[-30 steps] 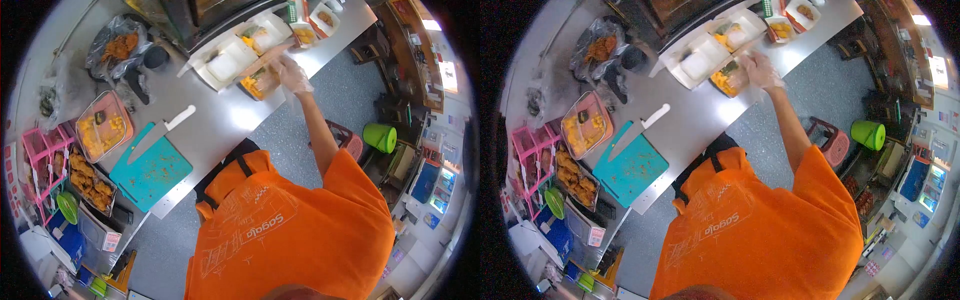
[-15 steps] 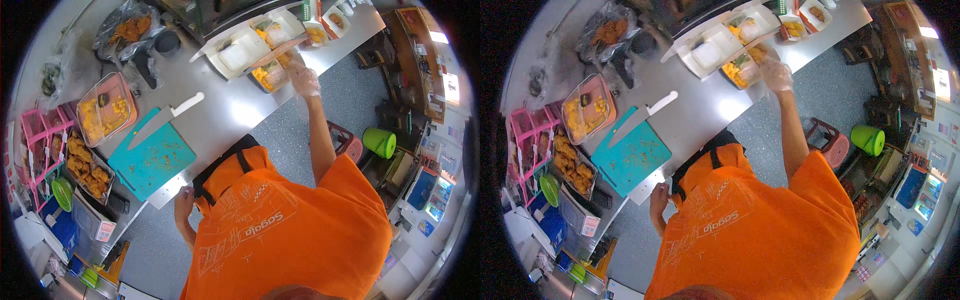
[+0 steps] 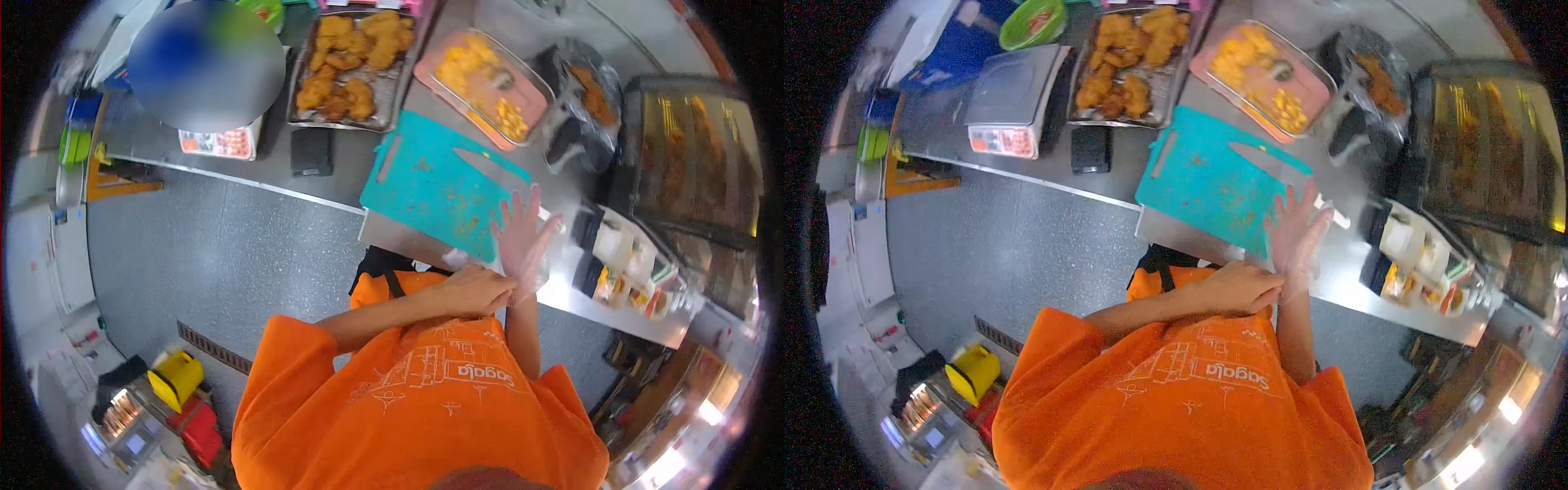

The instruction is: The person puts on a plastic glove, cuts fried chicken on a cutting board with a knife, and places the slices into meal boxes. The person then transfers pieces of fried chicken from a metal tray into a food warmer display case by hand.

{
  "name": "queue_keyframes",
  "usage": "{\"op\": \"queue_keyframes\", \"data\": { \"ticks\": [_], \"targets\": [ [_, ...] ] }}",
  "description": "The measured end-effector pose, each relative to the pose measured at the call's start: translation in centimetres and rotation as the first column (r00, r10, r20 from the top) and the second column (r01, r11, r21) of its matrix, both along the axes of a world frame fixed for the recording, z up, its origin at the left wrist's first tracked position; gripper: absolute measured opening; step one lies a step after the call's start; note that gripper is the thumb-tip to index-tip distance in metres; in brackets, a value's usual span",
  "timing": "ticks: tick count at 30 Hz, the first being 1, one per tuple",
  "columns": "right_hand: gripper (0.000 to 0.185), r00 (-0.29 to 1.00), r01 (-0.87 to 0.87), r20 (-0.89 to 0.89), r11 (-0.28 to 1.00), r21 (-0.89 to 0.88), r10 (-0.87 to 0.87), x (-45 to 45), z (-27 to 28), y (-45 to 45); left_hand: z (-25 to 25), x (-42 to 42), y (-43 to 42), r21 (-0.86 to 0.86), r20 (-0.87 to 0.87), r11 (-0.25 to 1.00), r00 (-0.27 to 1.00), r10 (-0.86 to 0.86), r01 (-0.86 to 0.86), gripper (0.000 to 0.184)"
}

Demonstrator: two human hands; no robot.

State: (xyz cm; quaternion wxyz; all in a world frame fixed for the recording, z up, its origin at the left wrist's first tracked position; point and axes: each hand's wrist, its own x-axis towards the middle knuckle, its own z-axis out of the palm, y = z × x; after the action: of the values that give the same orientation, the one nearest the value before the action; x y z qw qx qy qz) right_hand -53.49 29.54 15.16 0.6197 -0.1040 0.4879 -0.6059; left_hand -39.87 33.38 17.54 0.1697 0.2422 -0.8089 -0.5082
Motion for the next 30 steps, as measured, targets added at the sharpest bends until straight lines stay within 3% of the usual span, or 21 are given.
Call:
{"op": "queue_keyframes", "data": {
  "ticks": [2, 4, 6, 9, 11, 13, 14, 15, 17, 19, 21, 23, 24, 25, 28, 29, 30],
  "targets": [
    [0.089, 0.981, -0.169, -0.102, 0.985, -0.024, 0.165, 2.1, -0.5, -3.2, -0.7, 2.7, -1.3, -0.046, 0.058, 0.992, 0.991, 0.121, -0.118, 0.016],
    [0.082, 0.833, -0.303, -0.444, 0.944, 0.132, 0.33, 5.0, -2.7, -7.0, -1.3, 6.0, -3.0, -0.047, 0.144, 0.981, 0.971, 0.193, -0.188, 0.016],
    [0.071, 0.673, -0.53, -0.543, 0.839, 0.12, 0.503, 8.9, -0.5, -11.5, -3.0, 9.3, -3.7, -0.013, 0.066, 0.96, 0.958, 0.281, -0.28, 0.017],
    [0.057, 0.283, -0.614, -0.869, 0.773, 0.162, 0.407, 13.6, -2.6, -19.2, -6.8, 15.1, -3.2, 0.002, 0.02, 0.865, 0.865, 0.501, -0.501, 0.016],
    [0.049, 0.001, -0.659, -0.977, 0.735, 0.16, 0.213, 16.4, -4.4, -24.5, -8.4, 20.5, -2.4, 0.133, 0.198, 0.764, 0.772, 0.604, -0.632, 0.012],
    [0.044, -0.059, -0.734, -0.981, 0.658, 0.168, 0.185, 19.4, -5.6, -29.7, -11.2, 25.4, -0.1, -0.027, 0.327, 0.504, 0.469, 0.82, -0.863, 0.007],
    [0.041, -0.088, -0.767, -0.982, 0.618, 0.172, 0.165, 20.8, -6.0, -31.9, -13.8, 28.3, 1.8, -0.072, 0.388, 0.412, 0.355, 0.851, -0.908, 0.007],
    [0.039, -0.2, -0.761, -0.965, 0.594, 0.261, 0.167, 22.4, -5.5, -33.5, -16.8, 31.2, 4.3, -0.121, 0.442, 0.317, 0.234, 0.866, -0.941, 0.007],
    [0.034, -0.419, -0.718, -0.895, 0.547, 0.43, 0.153, 26.3, -3.2, -36.1, -21.6, 34.7, 9.9, -0.102, 0.695, 0.118, 0.014, 0.719, -0.988, 0.009],
    [0.034, -0.501, -0.715, -0.865, 0.554, 0.428, 0.022, 28.6, -4.1, -38.0, -28.9, 35.8, 18.0, -0.249, 0.761, 0.275, -0.012, 0.648, -0.928, 0.011],
    [0.04, -0.587, -0.697, -0.806, 0.549, 0.46, -0.07, 29.9, -5.6, -39.9, -25.5, 32.7, 21.2, 0.098, 0.746, 0.117, 0.151, 0.648, -0.988, 0.022],
    [0.042, -0.598, -0.676, -0.799, 0.575, 0.461, -0.062, 30.4, -5.4, -41.4, -30.3, 30.3, 26.6, 0.396, 0.865, -0.131, 0.32, 0.387, -0.909, 0.032],
    [0.043, -0.6, -0.663, -0.798, 0.587, 0.464, -0.048, 30.6, -5.4, -41.9, -27.3, 28.2, 25.8, 0.401, 0.884, -0.21, 0.316, 0.345, -0.892, 0.026],
    [0.043, -0.603, -0.637, -0.797, 0.619, 0.459, -0.029, 30.5, -5.3, -42.7, -27.9, 26.7, 27.4, 0.481, 0.825, -0.219, 0.354, 0.441, -0.849, 0.022],
    [0.045, -0.624, -0.512, -0.779, 0.721, 0.466, 0.06, 26.5, -5.6, -44.5, -28.3, 23.5, 30.4, 0.541, 0.78, -0.249, 0.369, 0.505, -0.804, 0.021],
    [0.046, -0.652, -0.506, -0.757, 0.718, 0.479, 0.046, 25.3, -8.2, -45.8, -29.0, 23.2, 30.6, 0.545, 0.767, -0.251, 0.354, 0.536, -0.8, 0.021],
    [0.046, -0.522, -0.547, -0.84, 0.698, 0.463, 0.148, 24.4, -7.9, -45.8, -29.9, 23.4, 29.7, 0.546, 0.743, -0.244, 0.329, 0.583, -0.801, 0.021]
  ]
}}
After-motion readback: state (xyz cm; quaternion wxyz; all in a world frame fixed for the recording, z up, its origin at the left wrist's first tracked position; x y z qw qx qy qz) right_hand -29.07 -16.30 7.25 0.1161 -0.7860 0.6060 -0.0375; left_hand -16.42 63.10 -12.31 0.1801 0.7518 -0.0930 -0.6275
